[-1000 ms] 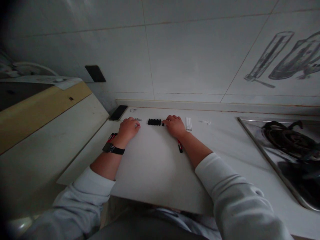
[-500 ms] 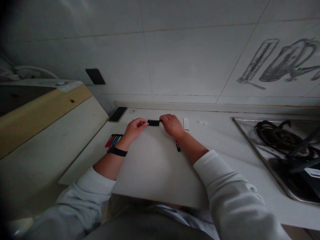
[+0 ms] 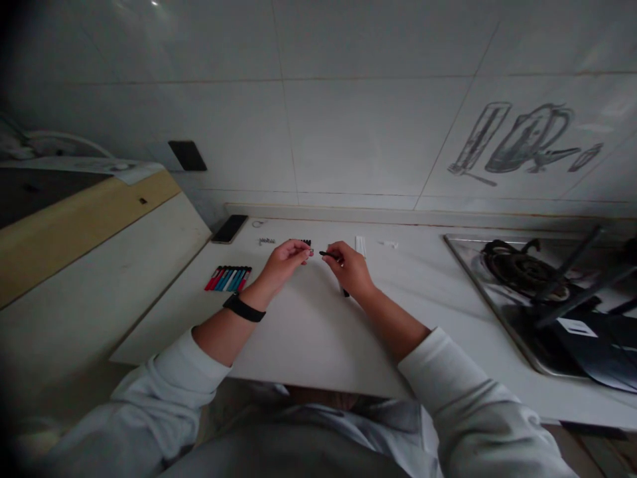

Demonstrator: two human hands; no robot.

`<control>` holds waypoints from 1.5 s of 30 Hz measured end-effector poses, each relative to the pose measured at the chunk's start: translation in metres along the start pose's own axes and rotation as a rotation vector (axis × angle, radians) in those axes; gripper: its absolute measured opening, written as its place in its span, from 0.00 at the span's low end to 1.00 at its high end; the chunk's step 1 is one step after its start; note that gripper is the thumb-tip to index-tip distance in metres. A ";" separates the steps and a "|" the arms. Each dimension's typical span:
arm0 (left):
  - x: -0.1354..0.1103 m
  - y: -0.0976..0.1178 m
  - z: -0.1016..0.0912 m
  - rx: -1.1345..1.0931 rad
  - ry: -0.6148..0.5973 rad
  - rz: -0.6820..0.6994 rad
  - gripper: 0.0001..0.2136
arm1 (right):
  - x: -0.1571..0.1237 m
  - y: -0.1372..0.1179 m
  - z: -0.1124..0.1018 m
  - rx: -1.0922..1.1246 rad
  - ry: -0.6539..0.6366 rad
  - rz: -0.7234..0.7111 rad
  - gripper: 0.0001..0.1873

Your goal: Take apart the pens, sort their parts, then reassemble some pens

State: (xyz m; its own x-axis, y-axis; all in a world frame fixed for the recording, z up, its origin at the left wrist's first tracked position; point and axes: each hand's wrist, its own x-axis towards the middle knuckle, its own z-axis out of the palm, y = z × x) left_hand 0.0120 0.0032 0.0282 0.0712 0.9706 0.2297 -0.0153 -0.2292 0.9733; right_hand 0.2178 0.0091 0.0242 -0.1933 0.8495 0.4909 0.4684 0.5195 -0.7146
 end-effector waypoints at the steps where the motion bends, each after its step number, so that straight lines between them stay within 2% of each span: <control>1: -0.001 -0.004 0.000 -0.004 -0.004 -0.013 0.11 | -0.001 0.006 0.004 0.018 0.011 0.010 0.12; 6: -0.001 -0.029 -0.005 0.012 -0.030 -0.073 0.10 | -0.007 0.023 0.015 0.098 -0.027 0.021 0.09; 10: -0.001 -0.037 -0.005 0.042 -0.085 -0.076 0.09 | -0.014 0.028 0.015 0.088 -0.084 0.039 0.09; 22: -0.008 -0.030 -0.002 0.054 -0.113 -0.080 0.09 | -0.017 0.026 0.012 0.039 -0.113 -0.021 0.09; 30: -0.007 -0.039 -0.003 -0.007 -0.107 -0.127 0.11 | -0.018 0.017 0.007 -0.029 -0.107 -0.110 0.10; 36: -0.006 -0.038 -0.005 0.013 -0.113 -0.114 0.11 | -0.017 0.018 0.006 -0.110 -0.160 -0.006 0.11; 41: -0.006 -0.036 -0.004 0.002 -0.083 -0.114 0.12 | -0.018 0.020 0.009 -0.029 -0.108 0.015 0.15; 45: -0.006 -0.037 -0.005 0.002 -0.085 -0.117 0.11 | -0.018 0.020 0.009 -0.040 -0.122 0.014 0.08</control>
State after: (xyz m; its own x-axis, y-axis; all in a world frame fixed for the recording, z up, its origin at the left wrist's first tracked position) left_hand 0.0074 0.0067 -0.0093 0.1565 0.9811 0.1136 0.0000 -0.1150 0.9934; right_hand 0.2230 0.0048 -0.0038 -0.2882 0.8630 0.4150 0.5053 0.5052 -0.6997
